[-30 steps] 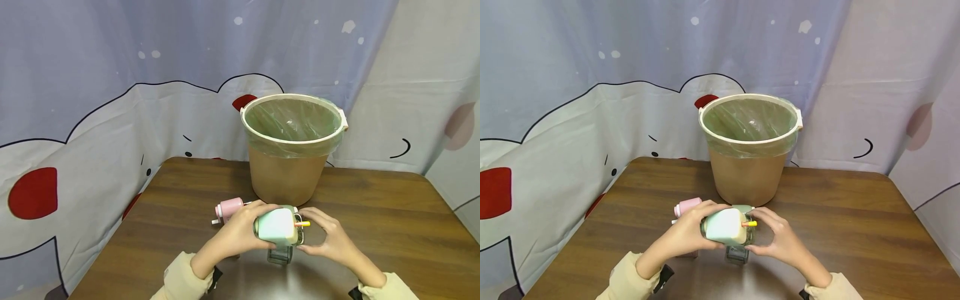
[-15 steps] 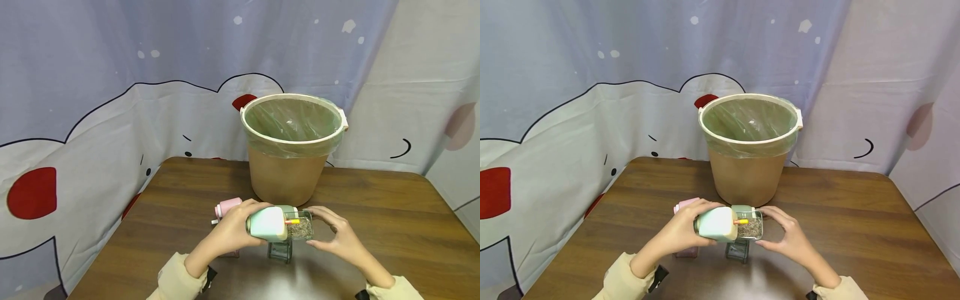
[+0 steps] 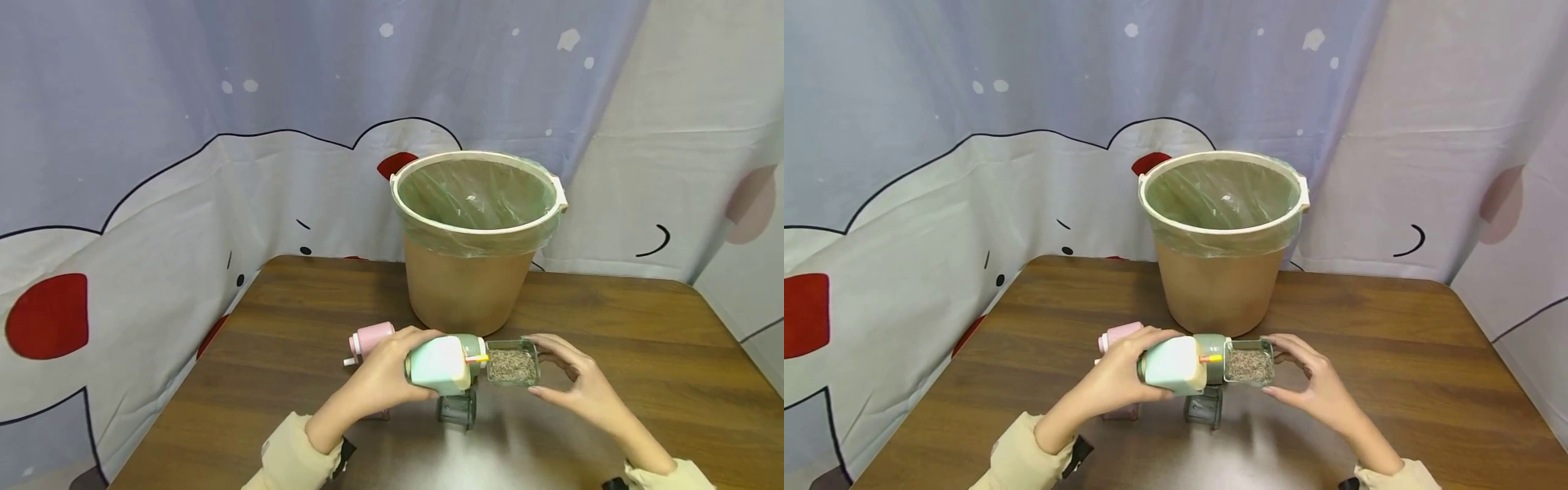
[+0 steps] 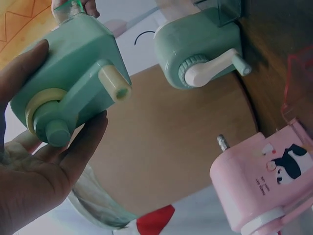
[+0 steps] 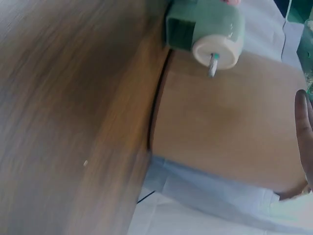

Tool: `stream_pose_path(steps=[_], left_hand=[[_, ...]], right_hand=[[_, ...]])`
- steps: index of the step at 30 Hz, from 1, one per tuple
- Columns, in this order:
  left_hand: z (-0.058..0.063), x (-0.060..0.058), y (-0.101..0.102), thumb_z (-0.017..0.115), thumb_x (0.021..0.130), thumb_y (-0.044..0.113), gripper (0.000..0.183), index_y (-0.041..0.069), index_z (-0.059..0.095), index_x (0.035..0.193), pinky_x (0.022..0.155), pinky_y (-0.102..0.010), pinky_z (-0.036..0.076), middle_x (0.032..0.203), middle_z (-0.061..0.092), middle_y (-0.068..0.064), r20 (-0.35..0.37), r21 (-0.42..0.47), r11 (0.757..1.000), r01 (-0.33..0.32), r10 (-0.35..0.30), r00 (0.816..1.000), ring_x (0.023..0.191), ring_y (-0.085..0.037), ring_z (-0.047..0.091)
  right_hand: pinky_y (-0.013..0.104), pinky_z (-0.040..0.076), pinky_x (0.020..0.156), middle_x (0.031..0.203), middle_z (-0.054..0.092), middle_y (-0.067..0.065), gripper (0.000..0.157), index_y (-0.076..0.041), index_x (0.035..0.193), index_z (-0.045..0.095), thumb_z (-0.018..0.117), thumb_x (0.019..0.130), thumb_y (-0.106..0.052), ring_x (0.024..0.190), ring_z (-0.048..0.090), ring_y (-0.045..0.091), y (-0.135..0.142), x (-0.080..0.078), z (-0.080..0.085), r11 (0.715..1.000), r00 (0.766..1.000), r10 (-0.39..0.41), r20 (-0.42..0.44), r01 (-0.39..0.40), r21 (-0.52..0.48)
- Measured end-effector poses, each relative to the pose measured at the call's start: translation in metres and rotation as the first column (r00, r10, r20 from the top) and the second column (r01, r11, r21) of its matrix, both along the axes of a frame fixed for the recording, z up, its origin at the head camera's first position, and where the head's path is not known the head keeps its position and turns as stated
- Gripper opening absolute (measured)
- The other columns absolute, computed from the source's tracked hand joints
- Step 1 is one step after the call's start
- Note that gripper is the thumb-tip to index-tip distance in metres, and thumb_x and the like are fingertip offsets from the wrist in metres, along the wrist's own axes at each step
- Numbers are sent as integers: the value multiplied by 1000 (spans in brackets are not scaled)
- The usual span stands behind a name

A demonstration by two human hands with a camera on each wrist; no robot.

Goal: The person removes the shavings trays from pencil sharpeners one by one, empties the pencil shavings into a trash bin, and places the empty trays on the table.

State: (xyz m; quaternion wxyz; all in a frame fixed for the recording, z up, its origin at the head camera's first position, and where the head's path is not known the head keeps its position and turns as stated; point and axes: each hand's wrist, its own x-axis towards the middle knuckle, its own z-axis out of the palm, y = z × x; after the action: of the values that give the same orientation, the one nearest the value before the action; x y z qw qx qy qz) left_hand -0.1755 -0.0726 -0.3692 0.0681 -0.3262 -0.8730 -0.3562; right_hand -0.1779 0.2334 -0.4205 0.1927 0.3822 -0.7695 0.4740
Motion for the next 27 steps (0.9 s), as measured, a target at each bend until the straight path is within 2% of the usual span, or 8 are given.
stream_pose_path(steps=[3, 7, 12, 16, 19, 24, 27], left_hand=[[-4, -1, 2, 87, 56, 10, 75, 8, 57, 125, 85, -30, 48, 108, 64, -5, -6, -12, 1000, 7, -7, 1000, 96, -17, 60], [-8, -2, 8, 87, 57, 10, 75, 10, 57, 126, 85, -30, 47, 111, 63, -5, 17, -38, 999, 9, -9, 1000, 99, -17, 60], [-14, -4, 20, 88, 59, 15, 75, 13, 56, 127, 81, -26, 47, 110, 63, -3, 71, -58, 998, 21, -17, 997, 96, -15, 59], [-19, -8, 32, 87, 60, 14, 75, 15, 56, 128, 81, -24, 46, 115, 62, -4, 124, -73, 997, 37, -28, 992, 99, -14, 58], [-23, -10, 43, 87, 61, 15, 75, 15, 55, 129, 85, -26, 45, 121, 61, -4, 145, -98, 994, 42, -27, 989, 105, -15, 57], [-32, -12, 60, 87, 61, 16, 76, 15, 54, 130, 90, -29, 44, 125, 60, -3, 128, -124, 991, 59, -43, 991, 110, -15, 56], [-36, -13, 70, 87, 62, 16, 76, 13, 52, 130, 90, -26, 45, 124, 60, -3, 126, -119, 989, 86, -71, 989, 109, -12, 56]], right_hand=[[10, 46, 86, 132, 50, -9, 74, 14, 124, 50, 74, 54, 23, 103, 57, -3, 8, -1, -3, 1000, 1000, -8, 0, 8, 0], [9, 44, 89, 132, 51, -12, 74, 17, 123, 49, 72, 53, 26, 108, 56, -5, 19, -3, -6, 999, 999, -33, 2, 33, -32], [10, 44, 91, 128, 56, -9, 72, 20, 123, 47, 65, 54, 33, 110, 58, -2, 35, -8, -8, 985, 999, 1, 53, 8, -172], [10, 44, 91, 126, 58, -8, 69, 15, 124, 49, 64, 59, 32, 108, 60, -1, 45, -10, -9, 973, 997, -2, 83, 21, -230], [9, 44, 90, 126, 58, -10, 68, 13, 125, 51, 63, 61, 32, 107, 60, -2, 52, -9, -9, 971, 995, -33, 92, 53, -233], [8, 43, 89, 127, 57, -11, 67, 15, 125, 49, 58, 62, 35, 107, 59, -4, 62, -7, -8, 963, 988, -101, 120, 127, -239], [8, 44, 89, 126, 58, -10, 64, 16, 125, 48, 57, 64, 35, 108, 59, -3, 67, -6, -8, 955, 983, -118, 138, 151, -256]])
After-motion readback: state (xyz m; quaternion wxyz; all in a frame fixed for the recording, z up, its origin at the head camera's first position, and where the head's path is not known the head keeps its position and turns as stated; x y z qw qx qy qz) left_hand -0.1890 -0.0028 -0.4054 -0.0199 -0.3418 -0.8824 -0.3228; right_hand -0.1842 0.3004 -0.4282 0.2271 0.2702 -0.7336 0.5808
